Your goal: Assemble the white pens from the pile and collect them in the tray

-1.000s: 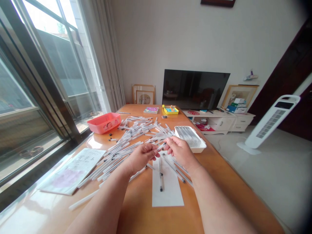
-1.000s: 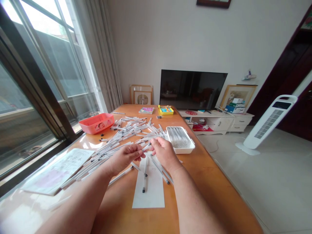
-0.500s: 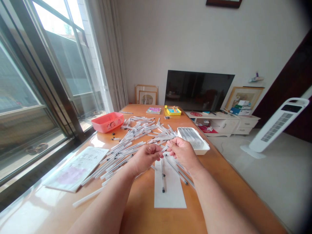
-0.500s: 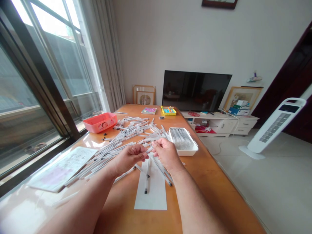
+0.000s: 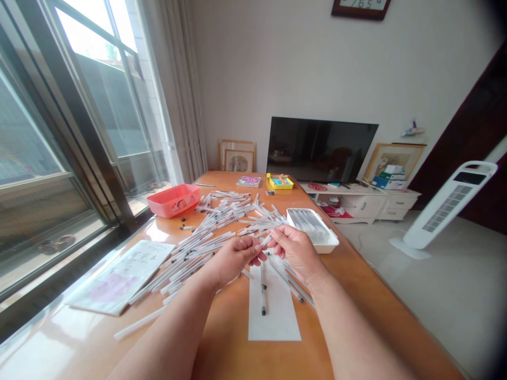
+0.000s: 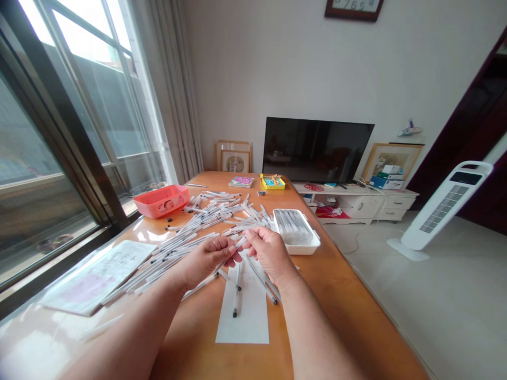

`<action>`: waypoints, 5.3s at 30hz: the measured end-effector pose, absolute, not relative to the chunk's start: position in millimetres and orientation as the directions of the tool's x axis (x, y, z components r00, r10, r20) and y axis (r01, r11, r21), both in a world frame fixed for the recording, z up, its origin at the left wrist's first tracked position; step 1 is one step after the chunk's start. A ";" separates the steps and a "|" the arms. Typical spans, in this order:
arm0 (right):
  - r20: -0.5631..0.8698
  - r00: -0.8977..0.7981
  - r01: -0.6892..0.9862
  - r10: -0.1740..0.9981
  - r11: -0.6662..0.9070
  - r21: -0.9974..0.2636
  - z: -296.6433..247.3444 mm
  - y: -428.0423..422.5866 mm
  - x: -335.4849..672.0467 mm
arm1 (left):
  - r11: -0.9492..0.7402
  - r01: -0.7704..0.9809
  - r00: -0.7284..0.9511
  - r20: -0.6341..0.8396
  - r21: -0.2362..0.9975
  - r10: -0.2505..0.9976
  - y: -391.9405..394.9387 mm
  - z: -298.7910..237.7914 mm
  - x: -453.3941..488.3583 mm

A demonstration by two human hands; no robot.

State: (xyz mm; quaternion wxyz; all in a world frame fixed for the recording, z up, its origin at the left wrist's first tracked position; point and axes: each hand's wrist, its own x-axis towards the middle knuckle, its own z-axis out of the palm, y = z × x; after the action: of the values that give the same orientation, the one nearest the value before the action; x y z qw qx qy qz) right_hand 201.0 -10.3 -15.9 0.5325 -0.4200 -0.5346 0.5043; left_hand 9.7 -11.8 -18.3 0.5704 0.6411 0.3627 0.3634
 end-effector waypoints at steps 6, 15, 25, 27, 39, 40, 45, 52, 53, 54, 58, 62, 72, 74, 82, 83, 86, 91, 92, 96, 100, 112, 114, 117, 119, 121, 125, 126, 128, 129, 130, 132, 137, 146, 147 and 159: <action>0.155 -0.013 -0.030 0.988 0.154 -0.988 -22.5 -8.1 196.3 | -0.121 0.042 0.419 0.093 0.992 0.903 -9.9 -23.3 14.4; 0.179 0.095 0.014 0.979 0.179 -0.984 -32.5 -2.9 193.2 | -0.310 0.231 0.270 0.245 0.922 0.931 -10.9 -32.5 20.7; 0.095 0.051 -0.203 0.994 0.103 -0.974 -26.2 -3.3 195.2 | -0.207 0.107 0.342 0.160 0.972 0.926 -6.8 -31.2 20.7; 0.096 0.028 -0.238 0.995 0.100 -0.966 -23.8 -4.1 196.5 | -0.146 0.075 0.369 0.109 0.986 0.923 -6.8 -28.3 19.1; 0.151 0.026 -0.105 0.988 0.153 -0.983 -25.8 -5.9 195.1 | -0.077 -0.017 0.404 0.077 0.997 0.912 -12.9 -22.3 19.5; 0.158 0.034 -0.095 0.987 0.160 -0.982 -25.7 -5.8 194.9 | -0.084 -0.015 0.397 0.083 0.996 0.914 -12.9 -21.8 20.0; 0.156 0.010 -0.117 0.988 0.156 -0.981 -25.6 -7.0 193.0 | -0.116 -0.003 0.389 0.108 0.993 0.915 -13.0 -18.3 21.0; 0.169 -0.006 -0.120 0.986 0.167 -0.979 -19.7 -9.4 197.2 | -0.168 0.007 0.324 0.156 0.986 0.933 -10.8 -18.3 18.1; 0.174 0.053 -0.140 0.983 0.180 -0.974 -18.2 -8.5 200.3 | -0.171 0.013 0.273 0.161 0.985 0.948 -9.1 -19.7 16.6; 0.180 0.121 -0.157 0.976 0.198 -0.968 -16.9 -7.1 203.9 | -0.178 0.031 0.218 0.168 0.983 0.961 -6.7 -21.6 14.9; 0.205 0.379 -0.173 0.903 0.287 -0.942 -15.7 2.4 220.4 | -0.222 0.187 0.026 0.221 0.957 0.975 6.5 -34.6 7.8; 0.203 0.514 -0.154 0.833 0.322 -0.934 -19.2 11.0 231.7 | -0.256 0.368 -0.019 0.282 0.894 0.959 15.4 -48.3 7.2; 0.172 0.593 -0.160 0.786 0.325 -0.932 -18.9 14.3 237.2 | -0.289 0.764 0.134 0.296 0.577 0.946 10.5 -51.5 8.4; 0.170 0.592 -0.162 0.788 0.323 -0.932 -19.4 14.4 237.1 | -0.305 0.799 0.169 0.293 0.518 0.941 10.4 -50.9 7.4; 0.183 0.579 -0.144 0.795 0.321 -0.936 -23.5 14.8 233.0 | -0.284 0.880 0.214 0.216 0.380 0.952 6.5 -48.3 12.8; 0.183 0.578 -0.141 0.795 0.319 -0.937 -23.8 15.0 232.4 | -0.284 0.882 0.218 0.209 0.375 0.953 6.0 -47.7 12.9; 0.188 0.575 -0.131 0.796 0.316 -0.940 -25.4 15.8 231.3 | -0.278 0.884 0.220 0.192 0.375 0.957 5.2 -46.2 12.3; 0.198 0.566 -0.123 0.801 0.319 -0.940 -28.6 16.9 231.4 | -0.279 0.867 0.203 0.218 0.414 0.955 7.4 -46.5 10.0; 0.197 0.567 -0.124 0.800 0.319 -0.940 -28.9 17.0 231.6 | -0.269 0.862 0.187 0.224 0.430 0.956 8.9 -46.6 8.0; 0.183 0.571 -0.125 0.800 0.306 -0.944 -28.5 17.2 232.4 | -0.217 0.810 0.084 0.258 0.545 0.962 17.8 -45.2 -7.7; 0.191 0.581 -0.122 0.791 0.317 -0.941 -26.8 16.7 231.9 | -0.146 0.703 -0.086 0.287 0.696 0.954 25.4 -42.5 -25.2; 0.181 0.611 -0.122 0.770 0.319 -0.940 -25.0 15.1 233.8 | -0.096 0.626 -0.184 0.266 0.774 0.946 33.7 -46.0 -39.0; 0.184 0.621 -0.110 0.762 0.317 -0.942 -26.9 15.9 234.1 | -0.088 0.646 -0.186 0.268 0.758 0.945 33.3 -45.9 -38.6; 0.186 0.626 -0.097 0.757 0.312 -0.945 -28.8 17.2 233.8 | -0.080 0.711 -0.167 0.278 0.698 0.946 32.2 -47.3 -35.2; 0.191 0.626 -0.093 0.756 0.316 -0.944 -29.3 18.0 233.3 | -0.065 0.759 -0.153 0.274 0.648 0.949 31.3 -48.1 -31.8; 0.198 0.621 -0.096 0.758 0.325 -0.941 -29.4 18.8 232.9 | -0.050 0.798 -0.136 0.260 0.601 0.956 30.4 -47.6 -27.8; 0.203 0.612 -0.112 0.764 0.338 -0.934 -29.5 19.6 232.2 | -0.024 0.857 -0.111 0.228 0.515 0.967 29.9 -41.5 -19.2; 0.204 0.611 -0.114 0.765 0.340 -0.933 -29.5 19.6 232.1 | -0.018 0.871 -0.107 0.224 0.492 0.969 30.6 -39.2 -17.1; 0.201 0.606 -0.121 0.770 0.339 -0.933 -29.1 19.2 231.7 | 0.002 0.899 -0.106 0.213 0.439 0.971 33.3 -34.7 -13.1; 0.198 0.601 -0.125 0.775 0.335 -0.934 -28.8 18.9 231.5 | 0.014 0.911 -0.107 0.206 0.412 0.973 35.5 -32.8 -11.2; 0.193 0.596 -0.130 0.779 0.332 -0.934 -28.3 18.5 231.3 | 0.024 0.921 -0.109 0.198 0.390 0.974 38.1 -31.3 -9.2; 0.183 0.593 -0.146 0.784 0.328 -0.933 -27.1 17.8 231.0 | 0.032 0.934 -0.101 0.177 0.355 0.979 44.5 -29.5 -5.2; 0.176 0.598 -0.171 0.781 0.340 -0.925 -24.7 17.3 231.2 | 0.002 0.955 -0.051 0.155 0.298 0.987 62.8 -32.0 5.6; 0.163 0.597 -0.189 0.786 0.335 -0.923 -24.2 17.4 231.2 | -0.002 0.965 -0.038 0.147 0.261 0.988 95.2 -46.1 10.1; 0.162 0.597 -0.189 0.786 0.334 -0.924 -24.0 17.5 231.3 | -0.003 0.965 -0.036 0.147 0.261 0.988 97.4 -47.5 10.0; 0.161 0.595 -0.178 0.787 0.324 -0.929 -19.5 14.9 228.9 | -0.051 0.959 -0.005 0.194 0.280 0.981 99.4 -53.3 14.0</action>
State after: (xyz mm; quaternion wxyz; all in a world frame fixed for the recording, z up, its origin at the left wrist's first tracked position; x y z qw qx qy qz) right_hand 228.9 14.9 -19.5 0.7505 -0.4842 -0.3145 0.3216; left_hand 14.0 99.4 -53.3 0.0329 0.7047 0.6881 0.1696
